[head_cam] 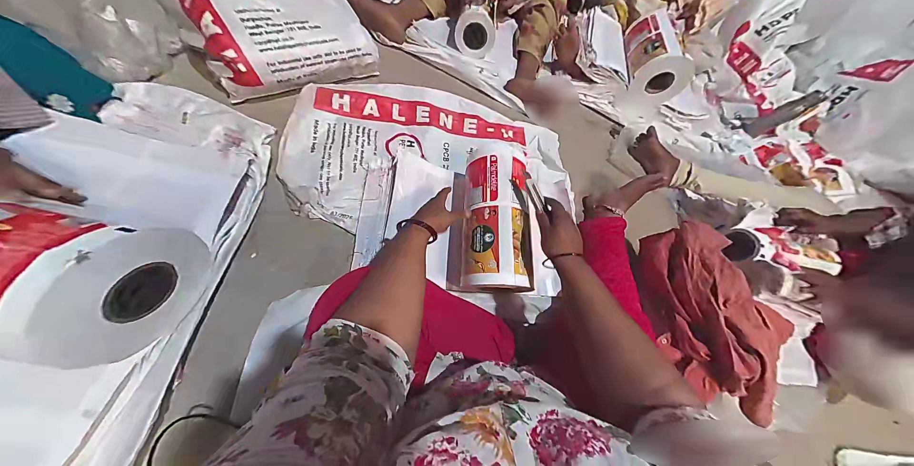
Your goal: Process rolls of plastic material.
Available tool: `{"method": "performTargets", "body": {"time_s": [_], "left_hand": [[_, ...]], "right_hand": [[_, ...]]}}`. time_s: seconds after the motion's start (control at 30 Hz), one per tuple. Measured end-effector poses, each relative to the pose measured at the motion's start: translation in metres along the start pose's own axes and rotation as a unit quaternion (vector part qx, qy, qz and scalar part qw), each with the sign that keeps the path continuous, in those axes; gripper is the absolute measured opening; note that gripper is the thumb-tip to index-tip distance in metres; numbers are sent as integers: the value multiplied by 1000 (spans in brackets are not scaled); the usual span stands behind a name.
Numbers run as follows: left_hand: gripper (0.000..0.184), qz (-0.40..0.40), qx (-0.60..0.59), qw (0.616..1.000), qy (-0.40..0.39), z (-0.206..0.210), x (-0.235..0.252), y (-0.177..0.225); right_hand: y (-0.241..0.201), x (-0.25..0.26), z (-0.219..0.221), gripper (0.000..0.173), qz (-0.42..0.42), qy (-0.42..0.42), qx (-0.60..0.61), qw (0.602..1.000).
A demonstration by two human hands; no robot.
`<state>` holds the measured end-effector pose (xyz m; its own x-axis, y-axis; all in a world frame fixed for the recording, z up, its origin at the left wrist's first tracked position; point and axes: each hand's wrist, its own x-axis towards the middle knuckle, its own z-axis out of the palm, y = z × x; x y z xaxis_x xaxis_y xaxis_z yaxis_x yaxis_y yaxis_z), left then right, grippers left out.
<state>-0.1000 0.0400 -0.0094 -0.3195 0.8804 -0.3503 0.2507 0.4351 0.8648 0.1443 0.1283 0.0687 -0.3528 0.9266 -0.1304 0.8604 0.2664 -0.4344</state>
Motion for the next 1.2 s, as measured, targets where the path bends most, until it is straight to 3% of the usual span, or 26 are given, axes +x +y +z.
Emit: {"method": "performTargets", "body": {"time_s": [0.1,0.2,0.4,0.57,0.73,0.9,1.07,1.2], "left_hand": [[87,-13,49,995,-82,-3,-9,9],[90,-7,50,993,-107,-7,-6,9],[92,1,78,987,-142,-5,-2,2],[98,15,102,983,-152,-5,-5,7],[104,21,105,984,-139,2,-11,10],[117,39,48,991,-117,19,-3,2],[118,42,70,991,-106,20,-11,5],[115,131,113,984,-52,22,-6,3]], "right_hand": [[-14,24,-17,45,19,15,-59,998],[-34,17,-21,47,20,-10,-119,993],[-20,-48,-5,53,9,-110,-54,992],[24,-141,5,61,-74,-133,-16,988],[42,-201,9,61,-129,-185,54,973],[50,-201,16,62,-108,-177,47,977],[54,-201,25,65,-83,-166,73,980],[56,-198,28,65,-45,-132,98,985]]}}
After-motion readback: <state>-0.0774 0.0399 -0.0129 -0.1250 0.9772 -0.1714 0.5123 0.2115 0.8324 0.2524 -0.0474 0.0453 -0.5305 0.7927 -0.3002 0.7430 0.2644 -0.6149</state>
